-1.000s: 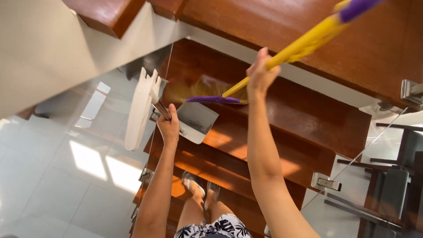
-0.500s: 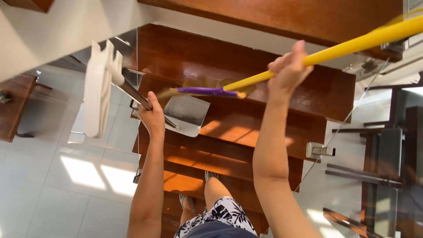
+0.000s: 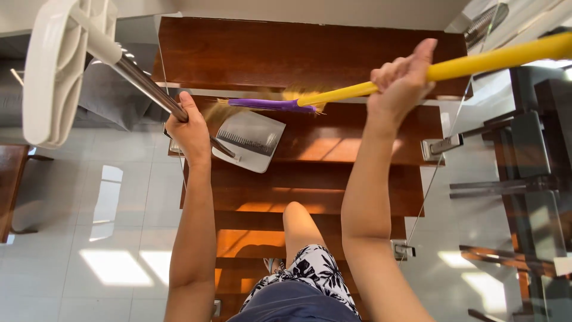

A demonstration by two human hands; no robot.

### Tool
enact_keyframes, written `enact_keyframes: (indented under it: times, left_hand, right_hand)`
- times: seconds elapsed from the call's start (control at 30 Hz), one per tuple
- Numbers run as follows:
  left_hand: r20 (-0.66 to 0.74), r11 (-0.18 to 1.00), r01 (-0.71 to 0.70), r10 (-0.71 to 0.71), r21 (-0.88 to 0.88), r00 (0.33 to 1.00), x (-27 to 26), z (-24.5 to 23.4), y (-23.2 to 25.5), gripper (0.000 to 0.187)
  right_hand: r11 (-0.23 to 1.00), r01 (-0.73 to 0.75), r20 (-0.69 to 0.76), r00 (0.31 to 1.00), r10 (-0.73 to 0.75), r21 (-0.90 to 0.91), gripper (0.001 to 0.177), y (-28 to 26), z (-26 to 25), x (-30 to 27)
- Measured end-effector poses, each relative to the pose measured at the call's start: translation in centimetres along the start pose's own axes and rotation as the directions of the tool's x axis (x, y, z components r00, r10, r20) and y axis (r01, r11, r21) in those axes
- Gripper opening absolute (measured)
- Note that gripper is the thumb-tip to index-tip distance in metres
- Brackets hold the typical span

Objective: The recorder is sweeping wooden stairs with a broom and a dustpan.

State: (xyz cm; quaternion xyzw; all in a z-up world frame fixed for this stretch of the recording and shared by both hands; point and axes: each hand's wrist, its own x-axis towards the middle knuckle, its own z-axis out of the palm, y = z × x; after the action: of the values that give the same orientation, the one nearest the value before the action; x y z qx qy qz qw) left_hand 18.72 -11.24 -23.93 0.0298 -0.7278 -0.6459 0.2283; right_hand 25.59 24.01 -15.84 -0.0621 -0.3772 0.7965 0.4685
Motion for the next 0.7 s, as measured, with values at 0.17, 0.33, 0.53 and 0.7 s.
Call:
enact_keyframes:
  times: [0.17, 0.33, 0.53, 0.7]
  left_hand:
    - [0.024, 0.998, 0.015, -0.014, -0.054, 1.000, -2.3, -1.9, 2.9, 0.056]
    - [0.033, 0.996, -0.010, 0.013, -0.092, 0.999, -3.0, -2.4, 4.1, 0.055]
    - [0.086, 0.999, 0.006, -0.001, -0.049, 0.996, -6.0, -2.2, 5.3, 0.055]
    - [0.018, 1.000, 0.009, -0.010, 0.019, 1.000, -8.5, -2.7, 4.7, 0.054]
  right_hand:
    - [0.982, 0.155, -0.111, 0.980, -0.167, -0.104, 0.053, -6.9, -2.9, -3.3]
    - [0.900, 0.321, -0.220, 0.894, -0.391, -0.296, 0.048, -10.2, -7.2, -1.9]
    - [0.695, 0.295, -0.388, 0.658, -0.645, -0.656, 0.060, -13.0, -17.5, 1.1]
    - [0.714, 0.077, -0.607, 0.469, -0.642, -0.696, 0.065, -10.7, -24.8, 5.5]
